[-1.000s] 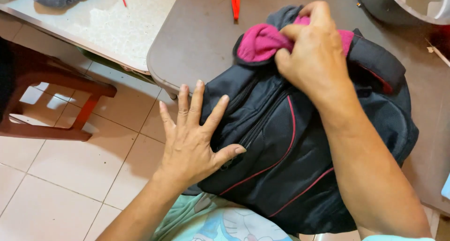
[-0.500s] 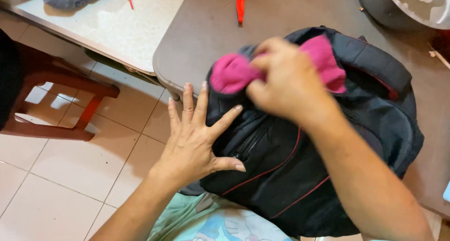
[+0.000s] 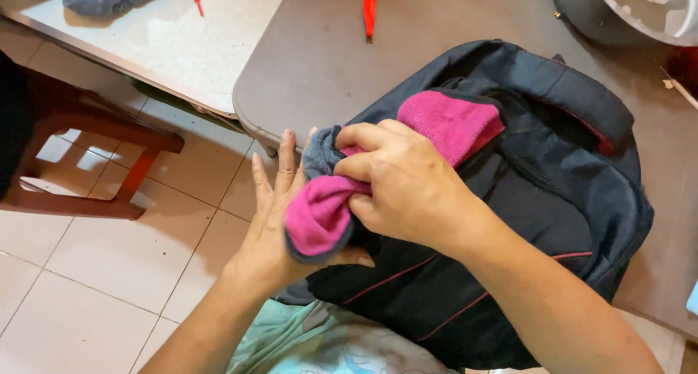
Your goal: Cleaning the interior and exterior surfaces of a backpack using a cloth and a cleaning block.
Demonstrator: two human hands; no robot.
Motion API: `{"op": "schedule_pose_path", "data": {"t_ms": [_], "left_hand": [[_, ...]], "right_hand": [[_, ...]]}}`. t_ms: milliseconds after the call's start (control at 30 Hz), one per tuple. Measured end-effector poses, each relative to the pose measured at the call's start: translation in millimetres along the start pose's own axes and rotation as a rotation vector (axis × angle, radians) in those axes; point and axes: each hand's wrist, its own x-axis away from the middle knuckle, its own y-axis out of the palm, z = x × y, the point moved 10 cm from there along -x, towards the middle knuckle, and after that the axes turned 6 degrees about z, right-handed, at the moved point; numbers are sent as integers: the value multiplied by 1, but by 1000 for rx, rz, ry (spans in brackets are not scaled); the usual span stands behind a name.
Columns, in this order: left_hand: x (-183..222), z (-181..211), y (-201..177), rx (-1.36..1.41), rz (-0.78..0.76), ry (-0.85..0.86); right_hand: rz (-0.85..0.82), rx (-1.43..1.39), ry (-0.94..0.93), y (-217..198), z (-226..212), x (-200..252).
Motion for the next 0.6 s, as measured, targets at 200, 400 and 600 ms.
{"op": "schedule_pose_path", "data": {"t_ms": [200, 400, 600], "left_hand": [[-5, 4, -19, 15, 0, -3], [1, -1, 8, -13, -46, 35], [-4, 4, -19, 46, -29, 9]], "right_hand": [[-58, 665, 292, -39, 121, 0], [16, -29, 20, -2, 2, -2], [-96, 599, 351, -39, 125, -5]]}}
